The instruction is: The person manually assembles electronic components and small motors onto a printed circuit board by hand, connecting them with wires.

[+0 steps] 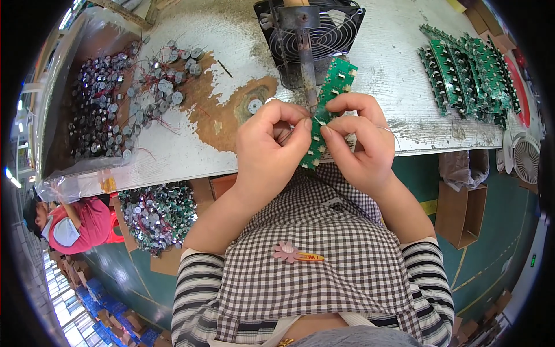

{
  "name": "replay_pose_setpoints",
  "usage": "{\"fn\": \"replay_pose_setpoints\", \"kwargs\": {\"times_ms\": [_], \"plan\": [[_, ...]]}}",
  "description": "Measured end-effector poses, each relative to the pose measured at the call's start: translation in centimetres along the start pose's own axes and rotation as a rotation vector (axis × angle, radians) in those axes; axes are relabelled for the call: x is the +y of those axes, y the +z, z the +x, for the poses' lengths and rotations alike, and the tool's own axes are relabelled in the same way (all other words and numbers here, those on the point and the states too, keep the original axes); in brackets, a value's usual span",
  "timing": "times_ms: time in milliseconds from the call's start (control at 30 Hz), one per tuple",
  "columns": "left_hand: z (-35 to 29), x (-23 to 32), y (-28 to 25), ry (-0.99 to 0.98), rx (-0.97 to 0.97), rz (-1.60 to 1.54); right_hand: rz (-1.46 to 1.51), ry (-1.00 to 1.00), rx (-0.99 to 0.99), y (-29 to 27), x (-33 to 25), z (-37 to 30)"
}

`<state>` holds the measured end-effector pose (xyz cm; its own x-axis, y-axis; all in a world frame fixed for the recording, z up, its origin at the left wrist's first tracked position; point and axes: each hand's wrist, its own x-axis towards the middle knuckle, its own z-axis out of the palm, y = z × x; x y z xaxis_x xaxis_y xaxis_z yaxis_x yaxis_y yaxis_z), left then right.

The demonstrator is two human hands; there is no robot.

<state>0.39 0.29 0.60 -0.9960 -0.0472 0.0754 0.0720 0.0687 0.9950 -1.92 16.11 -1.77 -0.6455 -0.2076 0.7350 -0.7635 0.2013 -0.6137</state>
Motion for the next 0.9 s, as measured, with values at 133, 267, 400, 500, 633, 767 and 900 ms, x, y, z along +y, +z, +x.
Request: {"fn": "replay_pose_setpoints", "kwargs": {"times_ms": [133,267,400,500,633,767,900], "plan": [[-0.6,-0.4,-0.1,0.008,-0.022,0.043,0.093,0.121,-0.004,-0.1,-0.4,-1.2],[-0.7,-0.6,-0.3,0.047,-0.049,0.064,0.214,0.163,0.004,-0.4,-0.6,-1.5],[-0.7,-0.2,-0.5,-0.035,-0.087,0.041,0.170,0.122,-0.022,-0.4,-0.4,-1.5],[-0.4,-0.5,-0.4,-0.040,-0.067,0.055,0.150,0.138,-0.013,-0.1,-0.6,-1.2],[0.1,-0.4,-0.4,-0.056,-0.052,0.110,0.072,0.135,-0.017,0.2,-0.6,-0.7],[0.4,-0.2,-0.4,-0.039,-0.028,0.095,0.026,0.101,0.002,0.3,-0.7,0.0],[0.2,-0.5,-0.1,-0.002,0.003,0.075,0.058,0.141,-0.018,0.4,-0.7,-0.8]]}}
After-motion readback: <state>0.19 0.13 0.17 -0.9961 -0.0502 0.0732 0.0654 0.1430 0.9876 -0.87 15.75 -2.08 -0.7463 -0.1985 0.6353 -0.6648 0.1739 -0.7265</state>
